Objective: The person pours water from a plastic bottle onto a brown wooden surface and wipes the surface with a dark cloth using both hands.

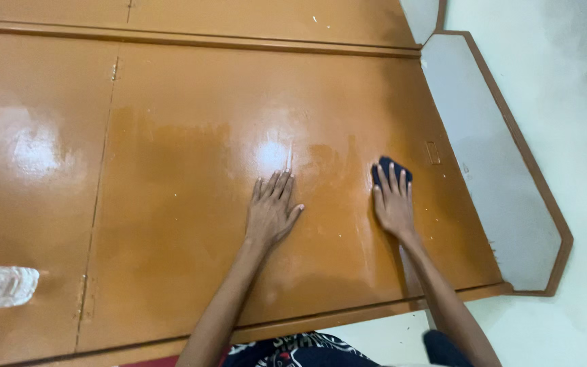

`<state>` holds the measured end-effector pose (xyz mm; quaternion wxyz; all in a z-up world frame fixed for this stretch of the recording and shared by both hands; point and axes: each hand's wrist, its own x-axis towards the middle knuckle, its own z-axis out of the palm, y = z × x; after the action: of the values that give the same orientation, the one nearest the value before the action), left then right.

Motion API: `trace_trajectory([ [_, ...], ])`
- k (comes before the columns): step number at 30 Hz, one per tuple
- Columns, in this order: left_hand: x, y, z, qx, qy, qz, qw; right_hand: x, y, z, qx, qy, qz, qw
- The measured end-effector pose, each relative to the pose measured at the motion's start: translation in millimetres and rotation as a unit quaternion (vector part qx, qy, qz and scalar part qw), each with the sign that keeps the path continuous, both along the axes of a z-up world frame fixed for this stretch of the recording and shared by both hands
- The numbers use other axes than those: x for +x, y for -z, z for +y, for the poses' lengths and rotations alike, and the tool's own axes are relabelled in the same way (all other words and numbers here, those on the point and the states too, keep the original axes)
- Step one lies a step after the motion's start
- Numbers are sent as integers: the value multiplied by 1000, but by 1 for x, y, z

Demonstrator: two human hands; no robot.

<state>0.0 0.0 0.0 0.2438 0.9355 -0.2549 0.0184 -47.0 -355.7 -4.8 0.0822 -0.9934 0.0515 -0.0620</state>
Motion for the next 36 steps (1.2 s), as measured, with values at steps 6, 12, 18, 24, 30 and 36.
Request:
trace_trajectory([
  [6,66,1,1,20,8,7,1000,-44,-40,73,-20,61,8,998],
  [12,71,-6,-1,14,2,22,1000,-38,-57,82,-2,65,6,998],
  [18,71,-12,5,8,22,64,998,-40,-70,94,23,90,25,995],
  [24,71,-7,1,18,18,57,998,-34,-74,96,31,96,15,995],
  [30,76,-10,-1,50,34,60,996,-32,-77,97,31,115,20,993],
  [36,80,-22,0,66,40,78,994,-30,-84,92,26,109,35,993],
])
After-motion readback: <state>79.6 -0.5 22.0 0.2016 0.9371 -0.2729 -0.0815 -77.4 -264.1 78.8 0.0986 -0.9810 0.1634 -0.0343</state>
